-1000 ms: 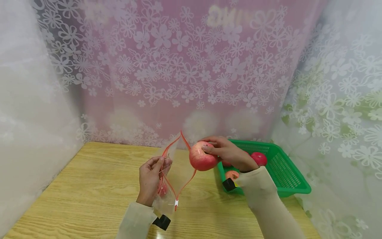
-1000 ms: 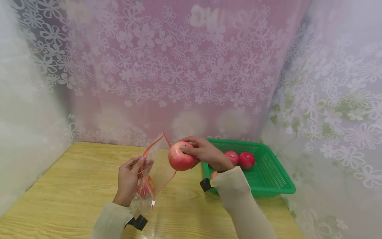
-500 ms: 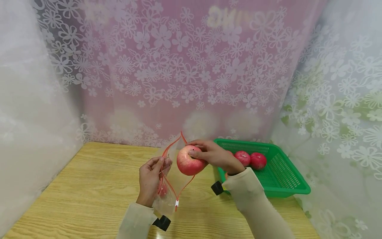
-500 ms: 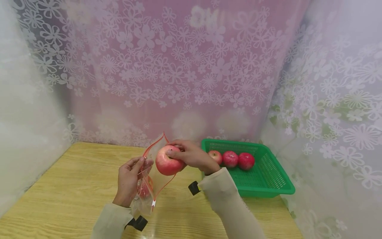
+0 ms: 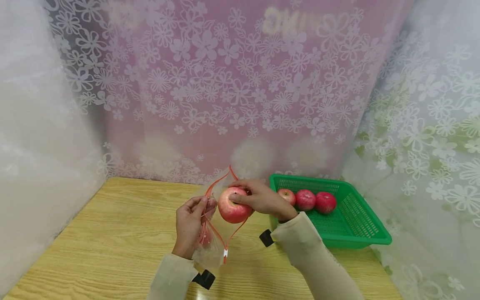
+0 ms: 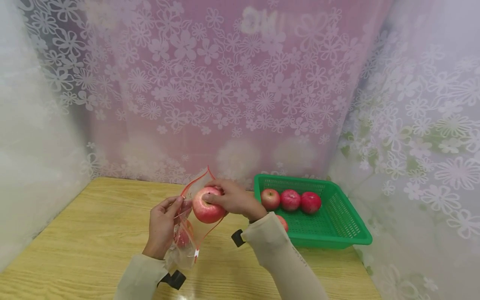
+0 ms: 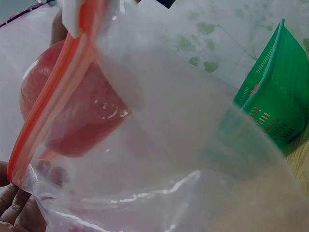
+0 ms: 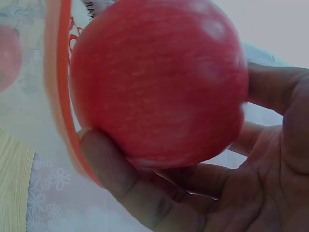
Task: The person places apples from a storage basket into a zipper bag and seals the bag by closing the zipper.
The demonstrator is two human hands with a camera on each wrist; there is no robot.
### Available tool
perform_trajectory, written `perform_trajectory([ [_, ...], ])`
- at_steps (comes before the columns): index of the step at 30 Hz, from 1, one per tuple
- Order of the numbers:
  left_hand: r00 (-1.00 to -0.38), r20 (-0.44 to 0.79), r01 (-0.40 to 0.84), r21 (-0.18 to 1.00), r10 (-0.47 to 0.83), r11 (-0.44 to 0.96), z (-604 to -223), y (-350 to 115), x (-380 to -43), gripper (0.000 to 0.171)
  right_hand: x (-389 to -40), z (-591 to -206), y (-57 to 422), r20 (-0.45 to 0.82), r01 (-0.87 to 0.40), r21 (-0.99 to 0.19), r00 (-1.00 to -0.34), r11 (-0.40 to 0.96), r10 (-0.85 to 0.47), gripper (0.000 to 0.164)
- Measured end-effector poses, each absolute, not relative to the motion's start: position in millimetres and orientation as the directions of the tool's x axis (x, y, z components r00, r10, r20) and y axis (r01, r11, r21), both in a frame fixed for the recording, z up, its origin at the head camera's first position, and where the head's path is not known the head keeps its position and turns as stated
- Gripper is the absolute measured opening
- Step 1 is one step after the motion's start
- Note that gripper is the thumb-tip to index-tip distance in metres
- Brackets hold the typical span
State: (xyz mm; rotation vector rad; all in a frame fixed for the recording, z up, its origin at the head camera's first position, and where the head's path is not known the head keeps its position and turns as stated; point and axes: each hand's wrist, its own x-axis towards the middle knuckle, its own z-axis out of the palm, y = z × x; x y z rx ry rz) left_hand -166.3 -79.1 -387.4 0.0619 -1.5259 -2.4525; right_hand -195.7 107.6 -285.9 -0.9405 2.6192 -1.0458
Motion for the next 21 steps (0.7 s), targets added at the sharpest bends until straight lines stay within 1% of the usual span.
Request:
perform_trajectory([
  [3,-0.968,0.100,0.190,0.888,-0.229,-0.418,-386.8,-78.9,-166.5,0.029,-196.5,-287.5,105.1,0.096,-0.544,-0.599,-0.778,0.588,-0.621,0.038],
  [5,-0.968,0.103,0.192,0.889,-0.227,-0.416,-386.7,-79.0,-166.7,0.030,-196.7,-288.6,103.2,0.100,-0.554,-0.574,-0.778,0.603,-0.620,0.039],
  [14,-0.967,0.096,0.190,0.888,-0.235,-0.418,-386.2,-78.6,-168.1,0.028,-195.4,-293.4,96.5,0.086,-0.542,-0.525,-0.801,0.656,-0.593,0.043],
  [21,-0.970,0.087,0.181,0.884,-0.228,-0.431,-385.1,-78.8,-168.7,0.029,-194.7,-298.8,93.7,0.051,-0.523,-0.504,-0.813,0.687,-0.580,0.041],
])
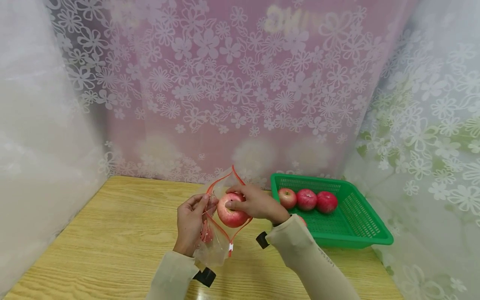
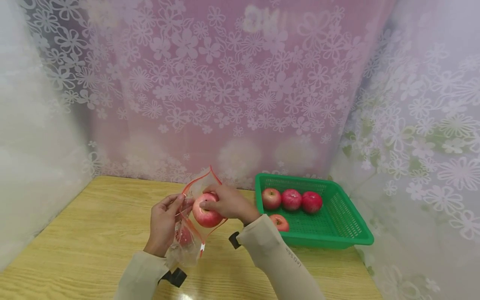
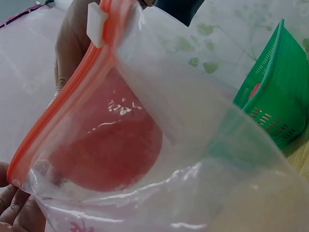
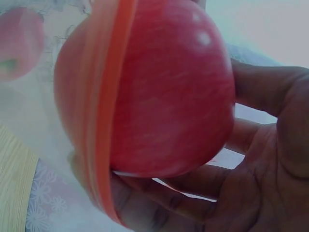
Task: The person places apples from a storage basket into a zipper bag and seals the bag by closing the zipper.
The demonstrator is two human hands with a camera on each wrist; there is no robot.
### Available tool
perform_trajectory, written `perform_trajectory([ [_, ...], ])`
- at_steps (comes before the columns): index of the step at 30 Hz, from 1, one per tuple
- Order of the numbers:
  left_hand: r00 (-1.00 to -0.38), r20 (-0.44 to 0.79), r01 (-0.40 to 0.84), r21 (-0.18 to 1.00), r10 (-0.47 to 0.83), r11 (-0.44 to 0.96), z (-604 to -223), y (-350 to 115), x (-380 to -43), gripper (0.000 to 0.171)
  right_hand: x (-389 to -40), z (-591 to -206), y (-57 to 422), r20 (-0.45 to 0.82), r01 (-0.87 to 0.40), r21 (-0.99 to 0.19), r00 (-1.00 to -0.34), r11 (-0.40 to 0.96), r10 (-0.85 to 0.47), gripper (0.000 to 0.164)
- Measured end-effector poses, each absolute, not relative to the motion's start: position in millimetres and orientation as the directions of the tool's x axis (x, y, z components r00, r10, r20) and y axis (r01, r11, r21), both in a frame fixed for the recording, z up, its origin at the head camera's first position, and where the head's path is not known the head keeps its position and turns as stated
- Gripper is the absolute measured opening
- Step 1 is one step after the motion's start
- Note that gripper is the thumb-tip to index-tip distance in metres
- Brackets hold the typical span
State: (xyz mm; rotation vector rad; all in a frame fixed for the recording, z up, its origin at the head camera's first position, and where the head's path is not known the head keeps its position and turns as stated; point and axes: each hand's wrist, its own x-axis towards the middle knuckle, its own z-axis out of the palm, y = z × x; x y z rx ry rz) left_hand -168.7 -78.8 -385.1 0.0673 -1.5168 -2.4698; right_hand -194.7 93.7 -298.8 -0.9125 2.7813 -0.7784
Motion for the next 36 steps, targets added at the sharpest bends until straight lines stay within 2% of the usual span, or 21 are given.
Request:
perform_trajectory([
  [15,-0.970,0.096,0.184,0.890,-0.223,-0.418,-385.6,-78.7,-168.5,0.028,-193.6,-308.2,91.8,0.005,-0.472,-0.494,-0.842,0.731,-0.540,0.040],
  [22,-0.973,0.088,0.177,0.877,-0.214,-0.446,-385.5,-77.9,-168.1,0.026,-194.8,-303.3,101.1,-0.065,-0.380,-0.645,-0.837,0.663,-0.543,0.036],
  [29,-0.972,0.084,0.180,0.864,-0.219,-0.469,-386.4,-78.1,-168.1,0.026,-197.1,-295.5,118.3,0.011,-0.360,-0.725,-0.859,0.588,-0.513,0.031],
  [36,-0.971,0.089,0.187,0.861,-0.221,-0.473,-386.6,-78.4,-168.5,0.026,-200.7,-290.9,138.3,0.029,-0.325,-0.746,-0.888,0.581,-0.459,0.032],
])
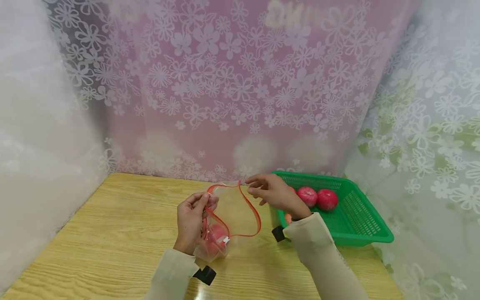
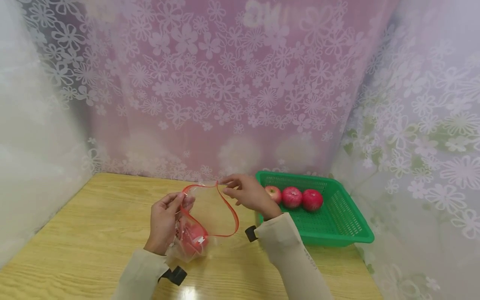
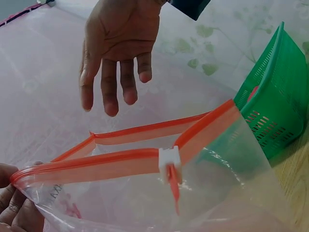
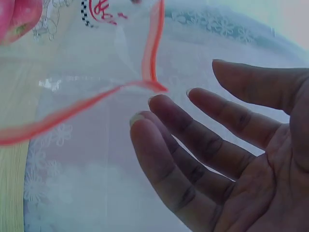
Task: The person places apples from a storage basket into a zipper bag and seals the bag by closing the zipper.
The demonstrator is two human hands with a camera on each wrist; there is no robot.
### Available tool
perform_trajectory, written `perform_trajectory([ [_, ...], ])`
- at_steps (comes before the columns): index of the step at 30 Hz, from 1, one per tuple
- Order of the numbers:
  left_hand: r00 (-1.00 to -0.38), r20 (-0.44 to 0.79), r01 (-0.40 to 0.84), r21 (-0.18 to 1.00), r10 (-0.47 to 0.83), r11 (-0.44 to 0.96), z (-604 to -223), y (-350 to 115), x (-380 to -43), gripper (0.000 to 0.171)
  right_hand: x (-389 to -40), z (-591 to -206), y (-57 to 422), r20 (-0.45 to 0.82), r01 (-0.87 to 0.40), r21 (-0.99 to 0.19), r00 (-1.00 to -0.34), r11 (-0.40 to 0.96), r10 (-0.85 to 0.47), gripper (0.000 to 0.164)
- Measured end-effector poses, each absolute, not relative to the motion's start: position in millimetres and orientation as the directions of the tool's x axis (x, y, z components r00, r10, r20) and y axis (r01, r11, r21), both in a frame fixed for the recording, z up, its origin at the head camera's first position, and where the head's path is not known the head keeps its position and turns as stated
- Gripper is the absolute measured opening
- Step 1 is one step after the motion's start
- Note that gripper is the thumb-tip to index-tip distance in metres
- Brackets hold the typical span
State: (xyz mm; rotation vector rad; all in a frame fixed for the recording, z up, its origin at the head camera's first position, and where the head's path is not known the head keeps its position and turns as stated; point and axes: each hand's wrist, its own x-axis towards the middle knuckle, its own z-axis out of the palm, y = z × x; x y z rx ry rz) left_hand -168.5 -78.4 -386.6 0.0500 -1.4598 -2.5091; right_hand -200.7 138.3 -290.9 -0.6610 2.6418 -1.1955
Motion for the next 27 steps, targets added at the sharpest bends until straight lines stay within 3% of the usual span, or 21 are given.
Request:
perform_trajectory([
  [27,-0.972,0.071,0.168,0.877,-0.224,-0.451,-388.8,-74.8,-163.7,0.026,-206.6,-290.5,185.5,0.072,-0.288,-0.730,-0.934,0.619,-0.350,0.033],
])
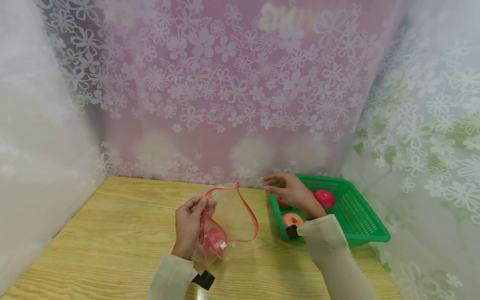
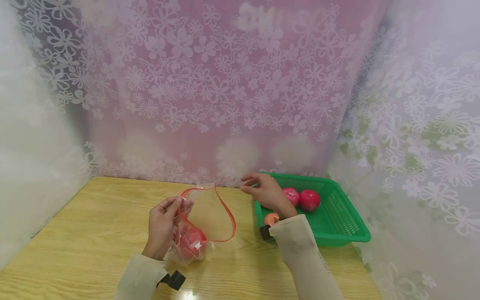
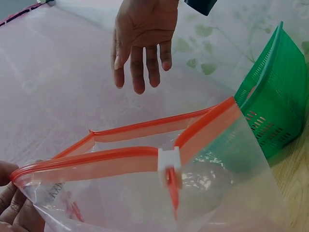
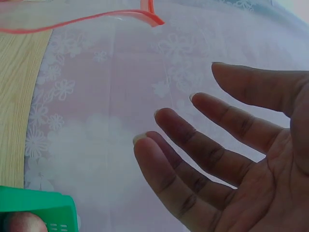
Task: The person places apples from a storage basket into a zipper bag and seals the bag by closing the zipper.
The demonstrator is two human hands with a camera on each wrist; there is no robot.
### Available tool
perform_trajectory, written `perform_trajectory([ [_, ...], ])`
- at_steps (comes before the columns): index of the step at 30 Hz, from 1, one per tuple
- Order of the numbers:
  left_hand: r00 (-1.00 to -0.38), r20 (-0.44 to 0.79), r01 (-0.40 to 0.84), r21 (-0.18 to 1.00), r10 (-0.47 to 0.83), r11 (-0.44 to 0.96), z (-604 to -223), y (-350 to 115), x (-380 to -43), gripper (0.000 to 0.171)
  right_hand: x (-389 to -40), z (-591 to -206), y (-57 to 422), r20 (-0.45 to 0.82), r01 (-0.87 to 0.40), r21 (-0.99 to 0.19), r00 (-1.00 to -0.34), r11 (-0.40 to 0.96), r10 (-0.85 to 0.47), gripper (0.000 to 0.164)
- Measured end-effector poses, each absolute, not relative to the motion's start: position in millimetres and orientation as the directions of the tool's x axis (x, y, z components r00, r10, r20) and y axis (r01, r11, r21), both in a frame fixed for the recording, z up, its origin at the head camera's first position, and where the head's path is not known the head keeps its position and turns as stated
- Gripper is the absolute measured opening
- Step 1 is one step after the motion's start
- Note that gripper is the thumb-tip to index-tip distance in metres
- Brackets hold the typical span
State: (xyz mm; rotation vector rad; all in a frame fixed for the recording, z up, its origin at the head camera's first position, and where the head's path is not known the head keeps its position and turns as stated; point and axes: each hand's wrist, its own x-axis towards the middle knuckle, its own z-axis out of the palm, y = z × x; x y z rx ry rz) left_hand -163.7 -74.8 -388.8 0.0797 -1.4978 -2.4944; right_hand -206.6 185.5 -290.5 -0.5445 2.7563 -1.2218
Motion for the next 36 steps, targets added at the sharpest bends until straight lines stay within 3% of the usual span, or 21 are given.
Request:
perform_trajectory([
  [17,-0.978,0.037,0.122,0.902,-0.207,-0.413,-387.6,-72.1,-161.8,0.030,-209.9,-298.8,207.6,0.012,-0.184,-0.686,-0.970,0.704,-0.241,0.037],
  [36,-0.977,0.036,0.123,0.900,-0.209,-0.419,-391.9,-70.8,-166.1,0.027,-215.9,-310.0,229.1,-0.036,-0.096,-0.733,-0.983,0.674,-0.179,0.040],
])
